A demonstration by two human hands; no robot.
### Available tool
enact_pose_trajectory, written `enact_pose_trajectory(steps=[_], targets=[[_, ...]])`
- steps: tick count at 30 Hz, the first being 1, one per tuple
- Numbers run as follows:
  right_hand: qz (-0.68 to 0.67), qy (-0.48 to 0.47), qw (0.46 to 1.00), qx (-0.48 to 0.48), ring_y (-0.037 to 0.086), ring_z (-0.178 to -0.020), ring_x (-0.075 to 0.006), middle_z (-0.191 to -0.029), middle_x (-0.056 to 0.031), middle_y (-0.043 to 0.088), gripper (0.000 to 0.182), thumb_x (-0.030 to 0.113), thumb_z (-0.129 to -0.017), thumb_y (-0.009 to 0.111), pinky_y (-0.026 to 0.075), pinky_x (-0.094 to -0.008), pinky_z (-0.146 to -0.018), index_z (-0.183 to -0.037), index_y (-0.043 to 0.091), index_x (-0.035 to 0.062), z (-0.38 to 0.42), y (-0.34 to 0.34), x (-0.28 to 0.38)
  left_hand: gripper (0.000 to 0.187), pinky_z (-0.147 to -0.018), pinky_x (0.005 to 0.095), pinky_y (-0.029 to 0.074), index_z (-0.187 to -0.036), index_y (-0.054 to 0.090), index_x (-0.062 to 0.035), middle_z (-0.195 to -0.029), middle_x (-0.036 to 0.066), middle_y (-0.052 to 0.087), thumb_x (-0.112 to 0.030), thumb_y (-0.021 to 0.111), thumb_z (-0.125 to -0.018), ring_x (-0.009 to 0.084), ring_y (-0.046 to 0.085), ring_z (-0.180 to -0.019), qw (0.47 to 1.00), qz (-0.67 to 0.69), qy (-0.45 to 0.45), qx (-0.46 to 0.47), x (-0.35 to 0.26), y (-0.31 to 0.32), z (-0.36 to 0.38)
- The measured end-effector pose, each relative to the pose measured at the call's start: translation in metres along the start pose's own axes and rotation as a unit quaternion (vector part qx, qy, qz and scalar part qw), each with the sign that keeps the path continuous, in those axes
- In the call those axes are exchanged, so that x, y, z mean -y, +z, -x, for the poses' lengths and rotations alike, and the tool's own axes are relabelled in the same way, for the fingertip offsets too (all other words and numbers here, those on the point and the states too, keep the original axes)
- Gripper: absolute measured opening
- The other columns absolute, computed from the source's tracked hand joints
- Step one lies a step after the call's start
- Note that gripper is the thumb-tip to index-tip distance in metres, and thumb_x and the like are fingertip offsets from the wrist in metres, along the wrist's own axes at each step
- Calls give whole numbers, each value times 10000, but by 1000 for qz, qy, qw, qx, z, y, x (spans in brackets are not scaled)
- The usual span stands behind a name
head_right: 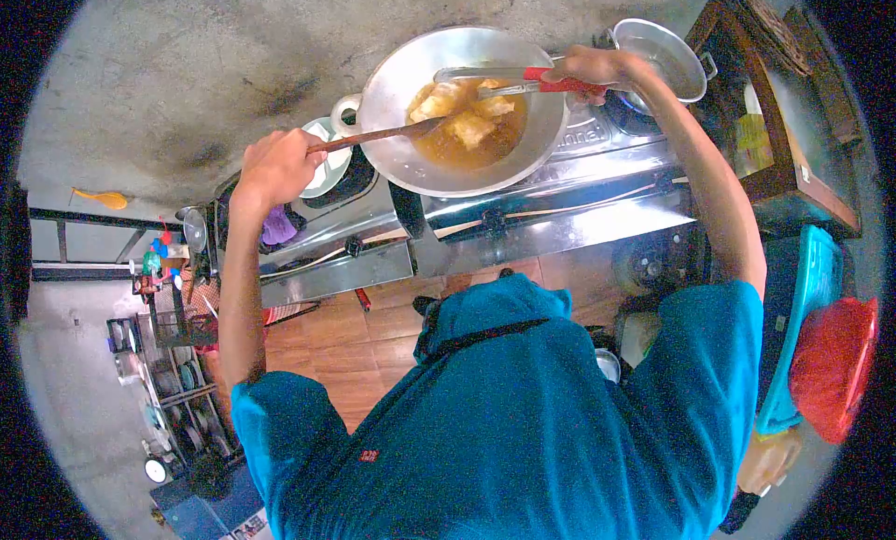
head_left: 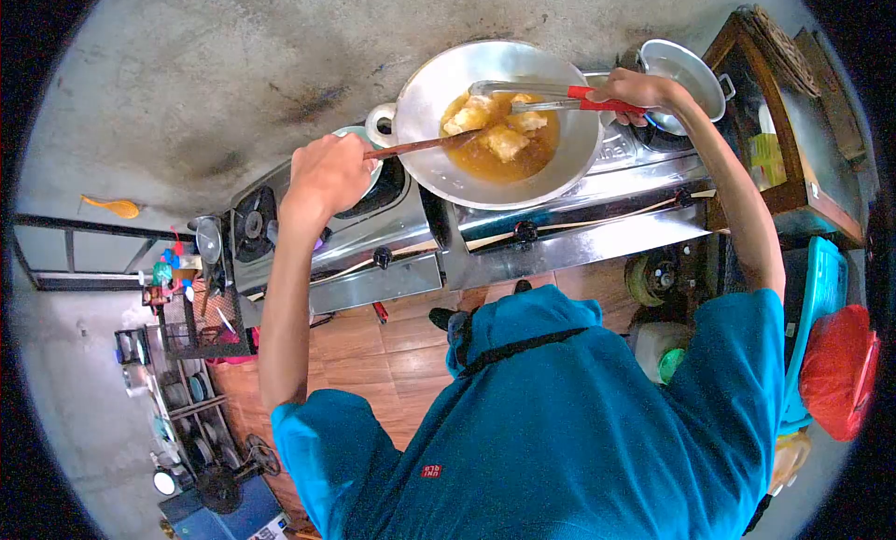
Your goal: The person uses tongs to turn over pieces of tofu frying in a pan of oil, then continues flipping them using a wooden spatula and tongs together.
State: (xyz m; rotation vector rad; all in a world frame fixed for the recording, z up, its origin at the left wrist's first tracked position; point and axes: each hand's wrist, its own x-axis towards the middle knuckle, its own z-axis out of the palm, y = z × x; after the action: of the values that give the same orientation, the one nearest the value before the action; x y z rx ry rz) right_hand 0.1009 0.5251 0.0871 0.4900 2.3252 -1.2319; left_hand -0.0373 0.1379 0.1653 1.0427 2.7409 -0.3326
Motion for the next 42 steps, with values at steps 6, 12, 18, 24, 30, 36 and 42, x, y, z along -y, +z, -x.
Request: enact_pose_trajectory(steps=[6, 12, 18, 24, 30, 36, 42], targets=[[9, -6, 1000, -4, 412, -378, -112, -567, -41, 511, 452, 452, -886, 563, 320, -279, -353, -846, 612, 4, 9, 0, 2, 261, -806, 460, 492, -1058, 696, -167, -937, 175, 675, -292, 562, -871, 360, 640, -917, 1000, 10, 6, -13, 20, -7, -1], [-25, -3, 1000, 10, 417, -378, -98, -582, -47, 523, 455, 439, -893, 559, 327, -262, -343, -921, 616, -11, 12, 3, 2, 273, -790, 443, 492, -1049, 689, -144, -931, 159, 677, -306, 565, -869, 350, 641, -911, 998, 50, -21, -32, 36, -15, -18], [-47, 10, 999, 10, 404, -370, -86, -595, -41, 530, 404, 402, -906, 545, 315, -242, -329, -964, 609, 8, 8, 4, -6, 261, -801, 450, 487, -1035, 696, -147, -928, 163, 679, -303, 558, -876, 348, 639, -927, 999, 32, -30, -25, 26, -15, -30], [-97, 26, 995, 25, 395, -369, -75, -582, -27, 512, 374, 385, -923, 516, 303, -229, -320, -992, 592, 24, 6, 12, -22, 262, -830, 449, 484, -1037, 700, -144, -971, 165, 678, -293, 561, -873, 337, 635, -967, 999, 22, -33, -14, 22, -12, -39], [-150, 21, 988, 34, 391, -367, -70, -585, -17, 514, 390, 407, -923, 509, 296, -228, -319, -980, 591, 30, -1, 25, -31, 259, -838, 448, 484, -1045, 699, -154, -990, 162, 676, -289, 570, -866, 339, 633, -972, 999, 31, -33, 3, 24, -8, -48], [-149, 7, 989, 9, 398, -345, -71, -556, -23, 521, 427, 426, -913, 512, 301, -231, -308, -895, 595, 8, -8, 32, -32, 258, -834, 450, 486, -1054, 696, -169, -979, 152, 679, -293, 559, -874, 340, 632, -968, 999, 28, -33, 11, 28, -7, -44], [-108, -20, 994, -2, 411, -332, -81, -522, -31, 509, 452, 403, -918, 515, 303, -240, -297, -800, 597, -26, 0, 19, -24, 261, -823, 445, 489, -1053, 696, -172, -964, 150, 681, -306, 545, -887, 336, 634, -960, 998, 46, -45, 4, 35, -7, -36]])
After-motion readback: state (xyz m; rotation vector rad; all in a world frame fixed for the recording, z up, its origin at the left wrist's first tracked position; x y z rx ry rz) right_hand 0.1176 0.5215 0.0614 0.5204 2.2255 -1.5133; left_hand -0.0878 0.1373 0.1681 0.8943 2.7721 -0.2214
